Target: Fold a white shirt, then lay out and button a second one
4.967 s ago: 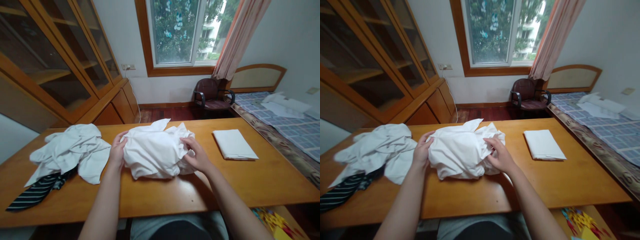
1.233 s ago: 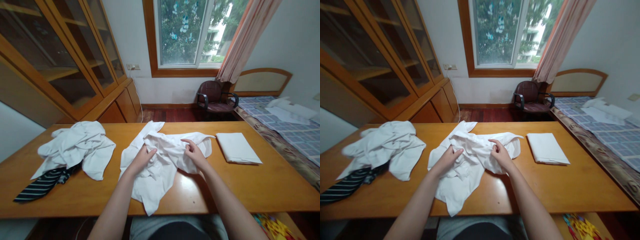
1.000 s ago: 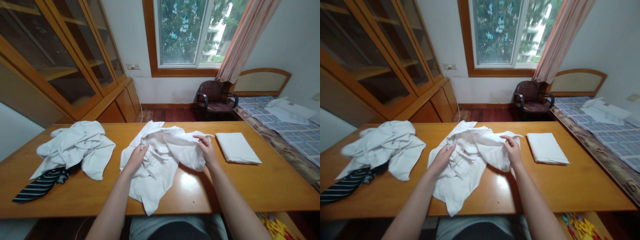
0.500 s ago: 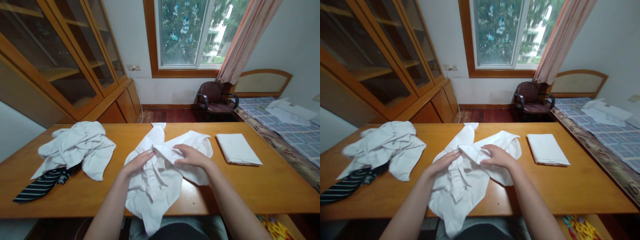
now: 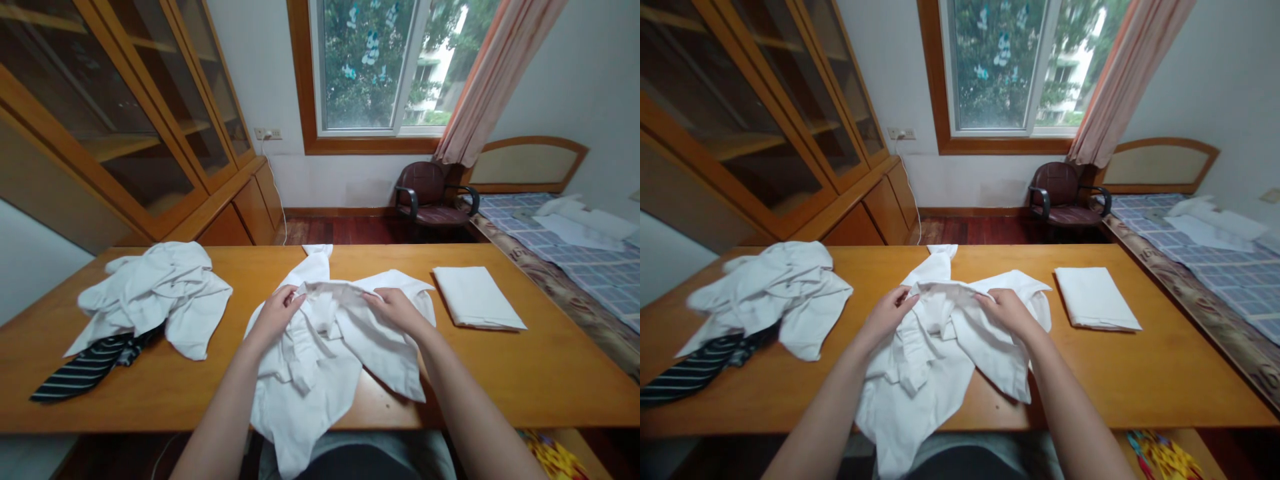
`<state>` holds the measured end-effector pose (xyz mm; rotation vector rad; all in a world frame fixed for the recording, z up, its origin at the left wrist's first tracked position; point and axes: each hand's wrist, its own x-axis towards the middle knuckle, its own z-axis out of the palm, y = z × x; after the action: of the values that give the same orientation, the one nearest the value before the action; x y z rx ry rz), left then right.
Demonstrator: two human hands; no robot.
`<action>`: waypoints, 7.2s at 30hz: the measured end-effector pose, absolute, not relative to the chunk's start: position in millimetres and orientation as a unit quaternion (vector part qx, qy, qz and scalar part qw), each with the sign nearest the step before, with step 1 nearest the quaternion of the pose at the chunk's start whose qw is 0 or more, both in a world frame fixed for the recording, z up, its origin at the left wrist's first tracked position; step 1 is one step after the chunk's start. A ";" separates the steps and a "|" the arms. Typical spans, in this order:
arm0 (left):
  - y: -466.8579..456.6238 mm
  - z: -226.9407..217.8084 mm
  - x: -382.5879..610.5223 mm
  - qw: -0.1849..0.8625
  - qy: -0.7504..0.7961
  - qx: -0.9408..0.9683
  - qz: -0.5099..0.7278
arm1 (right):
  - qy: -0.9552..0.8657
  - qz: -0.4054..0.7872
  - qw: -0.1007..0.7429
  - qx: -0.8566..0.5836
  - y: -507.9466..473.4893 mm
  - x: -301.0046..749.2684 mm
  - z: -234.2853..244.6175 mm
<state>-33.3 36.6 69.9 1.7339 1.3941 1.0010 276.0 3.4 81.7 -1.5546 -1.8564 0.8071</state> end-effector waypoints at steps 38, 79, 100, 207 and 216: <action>15.4 25.0 -42.4 0.313 0.494 0.747 0.317 | -0.556 0.257 0.289 -0.735 33.3 333.3 12.8; 48.1 131.6 -49.1 0.547 0.393 0.273 0.687 | -0.335 0.311 0.708 -0.538 31.3 311.6 127.8; 40.0 36.1 -14.4 0.161 0.482 0.819 0.268 | -0.629 0.385 0.389 -0.551 16.3 253.7 46.0; 39.9 -2.6 12.0 0.228 0.340 0.830 0.380 | -0.788 0.218 0.352 -0.455 9.7 224.6 7.4; 44.0 -0.4 12.9 0.245 0.318 0.841 0.363 | -0.762 0.227 0.395 -0.460 7.6 226.1 -4.3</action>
<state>12.9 44.0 -0.4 2.2958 0.8676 0.9896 226.1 7.6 -4.3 -1.1664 -1.9323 0.5760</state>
